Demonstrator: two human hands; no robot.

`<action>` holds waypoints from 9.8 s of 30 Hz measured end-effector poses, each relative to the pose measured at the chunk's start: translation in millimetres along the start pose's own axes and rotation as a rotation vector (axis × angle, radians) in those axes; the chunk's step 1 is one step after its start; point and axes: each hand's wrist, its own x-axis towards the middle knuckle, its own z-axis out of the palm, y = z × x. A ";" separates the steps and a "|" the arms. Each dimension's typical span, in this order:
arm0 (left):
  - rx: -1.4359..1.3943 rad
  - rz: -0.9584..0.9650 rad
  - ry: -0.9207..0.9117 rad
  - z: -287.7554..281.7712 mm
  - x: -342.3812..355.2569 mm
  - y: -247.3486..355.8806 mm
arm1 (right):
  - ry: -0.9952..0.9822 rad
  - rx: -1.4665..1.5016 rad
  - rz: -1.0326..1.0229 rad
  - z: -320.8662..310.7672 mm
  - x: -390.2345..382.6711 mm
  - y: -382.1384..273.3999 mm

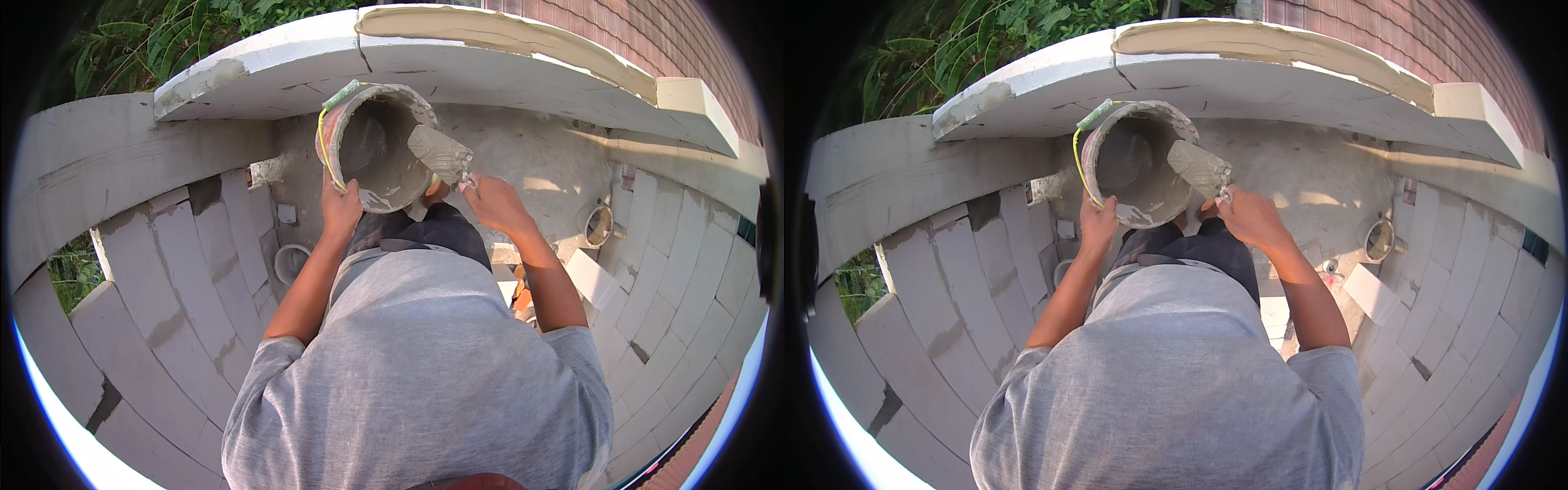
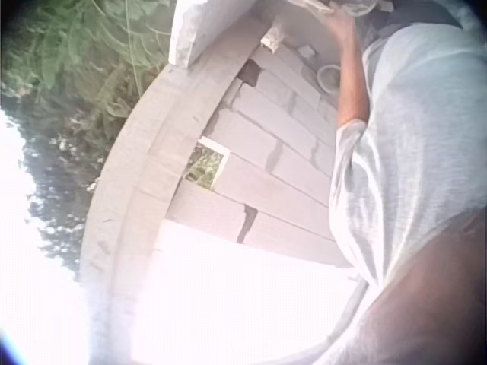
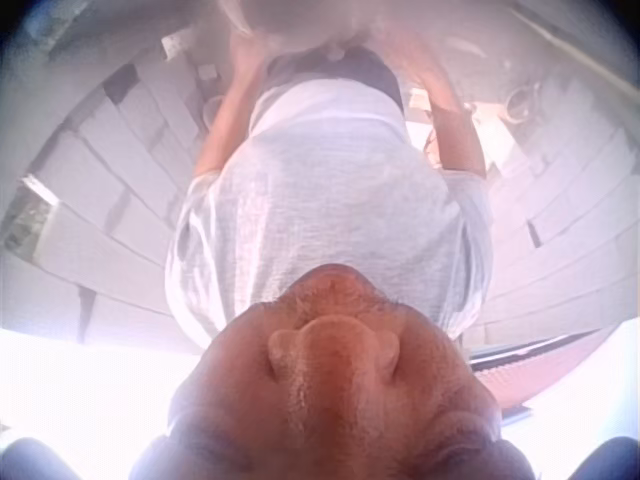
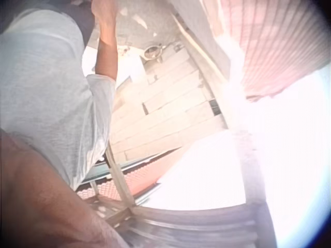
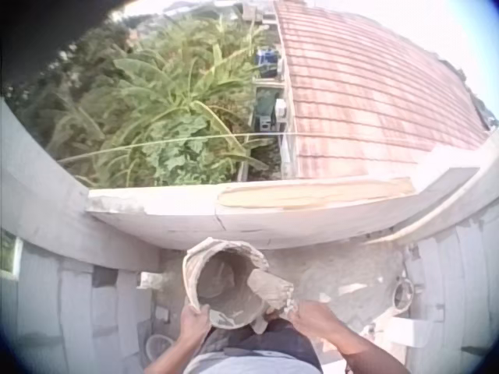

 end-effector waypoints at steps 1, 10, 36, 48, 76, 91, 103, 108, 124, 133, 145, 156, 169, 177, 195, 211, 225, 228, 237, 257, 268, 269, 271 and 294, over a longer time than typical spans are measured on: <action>0.061 0.072 0.004 -3.2 0.4 1.1 | 0.053 -0.081 -0.049 -0.4 7.3 -5.9; 0.042 0.323 0.133 -23.5 -1.7 21.1 | -0.213 -0.275 -0.106 10.7 54.1 -38.2; 0.035 0.474 0.105 -31.0 -26.7 47.9 | -0.169 0.014 -0.466 71.1 137.2 -104.0; -0.252 0.245 0.199 -10.6 -16.4 36.9 | 0.017 -0.053 -0.160 9.0 73.2 -65.3; -0.957 -0.205 0.432 122.0 -49.6 66.5 | 0.298 0.040 0.140 -268.0 -51.9 263.6; -0.857 -0.238 0.597 136.6 -59.9 55.7 | 0.335 0.588 0.494 -368.0 -22.8 442.7; -0.733 -0.322 0.620 115.9 -74.9 31.3 | 0.295 0.750 0.422 -442.7 -50.5 429.2; -0.746 -0.355 0.595 123.0 -67.9 6.5 | 0.285 0.814 0.380 -459.4 -64.3 421.4; -0.772 -0.455 0.449 140.9 -48.0 -47.5 | 0.341 1.074 0.096 -438.9 -94.4 453.2; -0.626 -0.466 0.420 157.2 -60.4 -21.9 | 0.297 1.094 0.120 -432.2 -93.4 484.4; -0.567 -0.492 0.374 166.9 -60.9 -9.5 | 0.175 0.970 0.146 -399.0 -49.1 474.3; -0.555 -0.505 0.369 164.4 -71.1 -3.9 | 0.146 0.936 0.352 -357.0 -78.0 520.8; -0.432 -0.561 0.190 196.2 -46.2 -6.6 | 0.265 0.828 0.256 -440.2 -74.5 470.5; -0.445 -0.496 0.124 223.4 -52.9 -2.7 | 0.298 1.058 0.094 -462.2 -116.3 460.7; -0.218 -0.491 -0.093 284.7 -19.7 3.3 | 0.390 1.397 0.138 -345.0 -154.9 477.1; 0.217 -0.332 -0.758 436.1 41.5 -41.5 | 0.309 0.715 0.795 37.1 -93.5 322.0; 0.517 -0.411 -1.102 635.0 86.8 -232.7 | 0.689 1.065 1.118 266.1 39.7 446.1; 0.565 -0.416 -1.095 665.1 109.0 -275.5 | 1.004 1.035 1.068 326.1 43.5 441.7; 0.712 -0.497 -1.130 671.0 170.6 -320.6 | 0.738 1.713 1.617 512.0 -83.4 276.7; 1.798 0.124 -1.387 437.2 84.6 -157.4 | 1.678 2.477 2.510 852.3 -43.9 134.3; 1.896 0.224 -1.434 427.4 50.9 -179.2 | 2.310 2.709 2.193 756.5 5.5 151.6; 1.912 0.288 -1.471 427.4 46.8 -182.1 | 2.361 2.839 2.052 748.2 22.9 149.2; 1.913 0.336 -1.507 431.2 37.8 -185.8 | 2.380 2.779 1.953 719.1 46.7 154.5; 1.864 0.328 -1.445 437.2 37.1 -101.6 | 0.588 1.486 2.049 503.7 -116.0 139.1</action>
